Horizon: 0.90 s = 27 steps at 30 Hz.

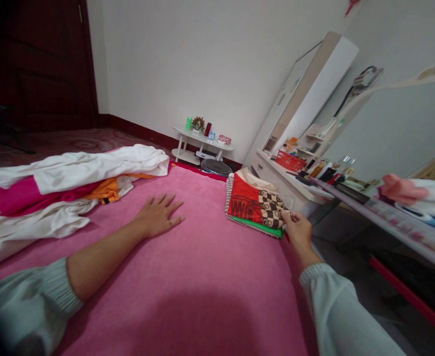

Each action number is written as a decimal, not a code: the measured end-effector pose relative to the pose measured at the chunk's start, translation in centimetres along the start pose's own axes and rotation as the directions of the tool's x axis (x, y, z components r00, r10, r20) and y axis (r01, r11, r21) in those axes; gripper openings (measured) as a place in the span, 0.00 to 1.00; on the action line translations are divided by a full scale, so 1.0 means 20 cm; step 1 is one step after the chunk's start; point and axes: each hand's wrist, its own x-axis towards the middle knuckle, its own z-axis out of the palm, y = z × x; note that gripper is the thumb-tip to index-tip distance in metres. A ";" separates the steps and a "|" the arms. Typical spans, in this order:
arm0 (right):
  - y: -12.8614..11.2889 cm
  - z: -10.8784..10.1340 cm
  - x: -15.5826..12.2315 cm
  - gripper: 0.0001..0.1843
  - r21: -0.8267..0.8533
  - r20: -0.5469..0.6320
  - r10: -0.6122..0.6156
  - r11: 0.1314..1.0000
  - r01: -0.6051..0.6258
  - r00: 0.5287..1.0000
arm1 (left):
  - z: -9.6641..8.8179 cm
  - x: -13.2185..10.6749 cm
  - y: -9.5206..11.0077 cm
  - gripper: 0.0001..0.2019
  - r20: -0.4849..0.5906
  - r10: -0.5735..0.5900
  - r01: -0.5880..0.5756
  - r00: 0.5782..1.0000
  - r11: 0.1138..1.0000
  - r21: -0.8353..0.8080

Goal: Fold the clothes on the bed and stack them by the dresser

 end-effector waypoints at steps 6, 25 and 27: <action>-0.13 -0.06 -0.12 0.22 0.127 0.375 0.131 0.973 -0.191 0.918 | -0.01 0.00 0.01 0.34 -0.010 0.000 0.000 1.000 1.000 0.006; -0.18 0.21 -0.08 0.29 -0.429 0.337 -0.400 0.740 0.518 0.852 | -0.01 -0.01 0.01 0.34 -0.001 -0.006 0.006 1.000 1.000 0.017; -0.14 0.26 -0.06 0.29 -0.377 0.445 -0.222 0.832 0.406 0.868 | -0.02 -0.01 0.01 0.34 0.012 -0.011 0.011 1.000 1.000 0.011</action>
